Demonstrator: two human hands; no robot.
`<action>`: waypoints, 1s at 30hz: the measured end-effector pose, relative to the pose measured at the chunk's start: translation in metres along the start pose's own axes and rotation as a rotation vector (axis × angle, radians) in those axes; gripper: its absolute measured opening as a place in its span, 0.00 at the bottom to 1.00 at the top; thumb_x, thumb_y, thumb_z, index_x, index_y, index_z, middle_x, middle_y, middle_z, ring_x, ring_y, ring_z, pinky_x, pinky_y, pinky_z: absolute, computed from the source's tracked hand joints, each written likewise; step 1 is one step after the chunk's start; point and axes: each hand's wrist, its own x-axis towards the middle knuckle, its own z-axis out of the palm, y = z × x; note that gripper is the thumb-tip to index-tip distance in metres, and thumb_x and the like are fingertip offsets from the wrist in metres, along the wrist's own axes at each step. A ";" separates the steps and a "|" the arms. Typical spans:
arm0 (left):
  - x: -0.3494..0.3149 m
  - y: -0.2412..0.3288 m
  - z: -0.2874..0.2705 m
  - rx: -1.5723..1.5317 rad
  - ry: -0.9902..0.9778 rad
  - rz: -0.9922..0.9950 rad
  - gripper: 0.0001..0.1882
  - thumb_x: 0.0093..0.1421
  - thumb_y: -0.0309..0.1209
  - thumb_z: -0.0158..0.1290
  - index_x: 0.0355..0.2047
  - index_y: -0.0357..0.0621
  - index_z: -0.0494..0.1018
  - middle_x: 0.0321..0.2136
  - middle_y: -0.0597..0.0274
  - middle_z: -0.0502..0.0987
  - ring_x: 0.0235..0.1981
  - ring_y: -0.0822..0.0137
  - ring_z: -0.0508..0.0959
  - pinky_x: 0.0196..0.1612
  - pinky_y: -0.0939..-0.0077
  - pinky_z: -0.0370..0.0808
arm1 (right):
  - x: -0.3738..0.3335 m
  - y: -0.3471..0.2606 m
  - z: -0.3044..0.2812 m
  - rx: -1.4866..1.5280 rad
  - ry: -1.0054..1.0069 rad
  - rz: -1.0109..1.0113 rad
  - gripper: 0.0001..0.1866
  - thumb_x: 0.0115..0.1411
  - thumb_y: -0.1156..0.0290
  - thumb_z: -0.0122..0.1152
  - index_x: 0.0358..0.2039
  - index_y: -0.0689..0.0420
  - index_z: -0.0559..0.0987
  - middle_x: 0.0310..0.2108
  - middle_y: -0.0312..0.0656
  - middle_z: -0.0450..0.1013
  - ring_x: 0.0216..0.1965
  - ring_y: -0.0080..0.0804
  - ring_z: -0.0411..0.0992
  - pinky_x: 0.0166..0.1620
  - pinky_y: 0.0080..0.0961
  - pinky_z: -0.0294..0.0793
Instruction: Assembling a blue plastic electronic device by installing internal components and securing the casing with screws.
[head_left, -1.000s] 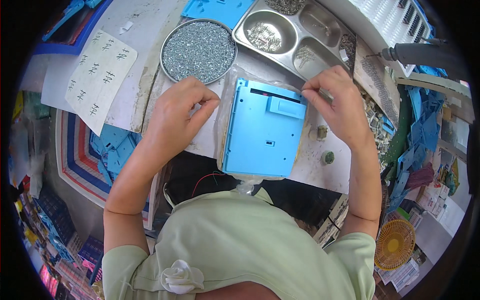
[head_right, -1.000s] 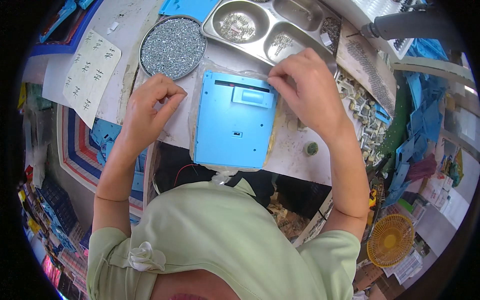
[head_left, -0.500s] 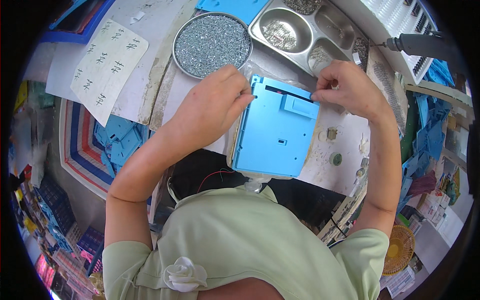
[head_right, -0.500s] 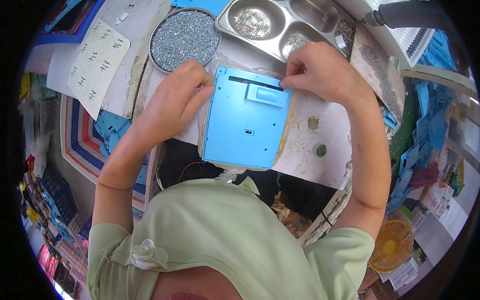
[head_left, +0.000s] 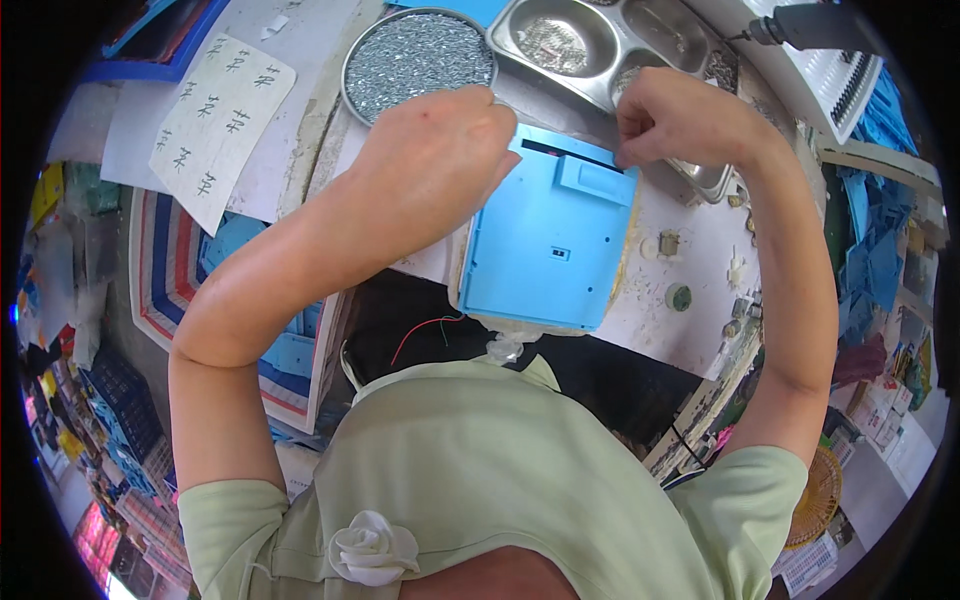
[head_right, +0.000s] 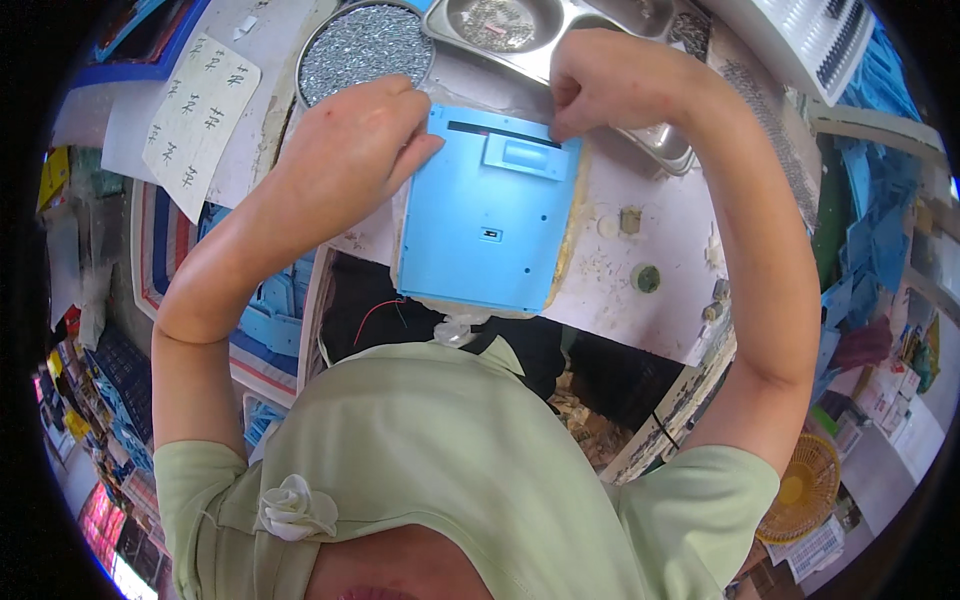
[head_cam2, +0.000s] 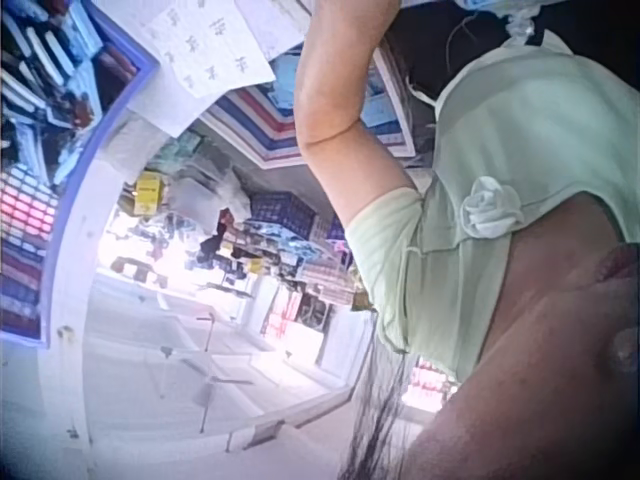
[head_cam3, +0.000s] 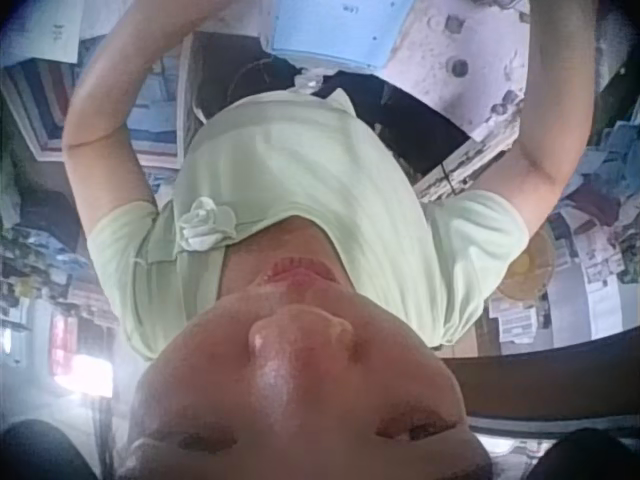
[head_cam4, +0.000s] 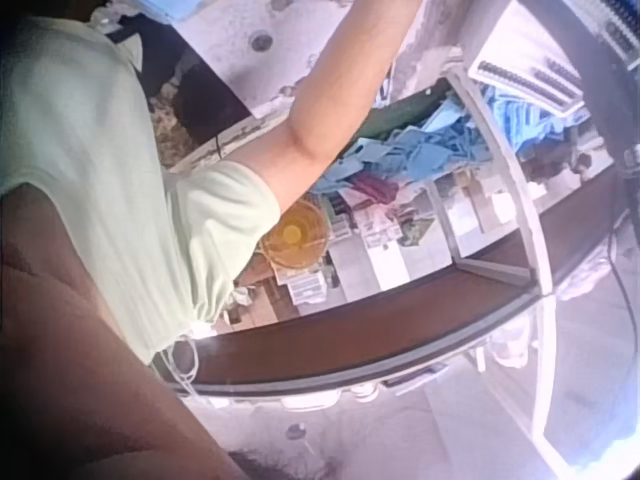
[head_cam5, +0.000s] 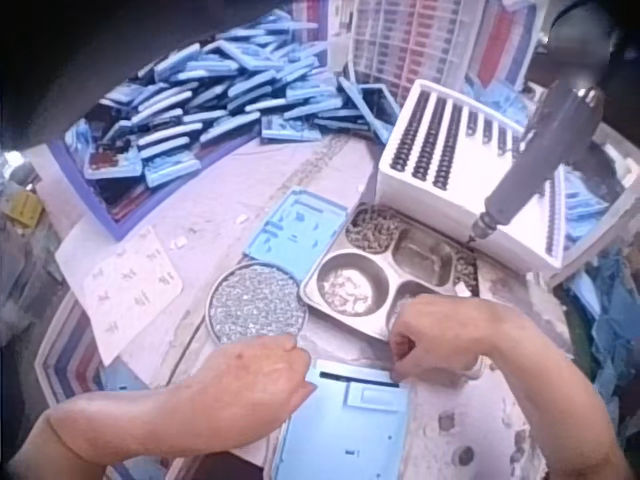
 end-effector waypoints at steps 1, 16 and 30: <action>0.001 0.001 0.000 -0.011 -0.017 -0.026 0.10 0.60 0.31 0.61 0.30 0.37 0.72 0.29 0.52 0.73 0.33 0.49 0.77 0.37 0.56 0.73 | 0.001 -0.002 -0.003 0.019 -0.046 0.033 0.13 0.50 0.66 0.75 0.27 0.65 0.84 0.22 0.46 0.77 0.26 0.33 0.76 0.32 0.31 0.73; -0.012 -0.089 0.001 0.077 0.165 -0.181 0.08 0.56 0.34 0.64 0.27 0.43 0.80 0.28 0.59 0.78 0.35 0.55 0.79 0.39 0.59 0.73 | 0.091 -0.045 0.018 -0.400 0.599 -0.397 0.09 0.53 0.65 0.64 0.29 0.54 0.87 0.37 0.43 0.80 0.49 0.45 0.73 0.52 0.44 0.73; -0.004 -0.093 0.014 0.227 0.229 -0.190 0.11 0.62 0.38 0.60 0.30 0.44 0.80 0.31 0.61 0.78 0.39 0.56 0.78 0.46 0.55 0.68 | 0.107 -0.031 0.022 -0.396 0.783 -0.326 0.11 0.61 0.66 0.63 0.37 0.62 0.83 0.33 0.45 0.80 0.41 0.43 0.76 0.44 0.41 0.75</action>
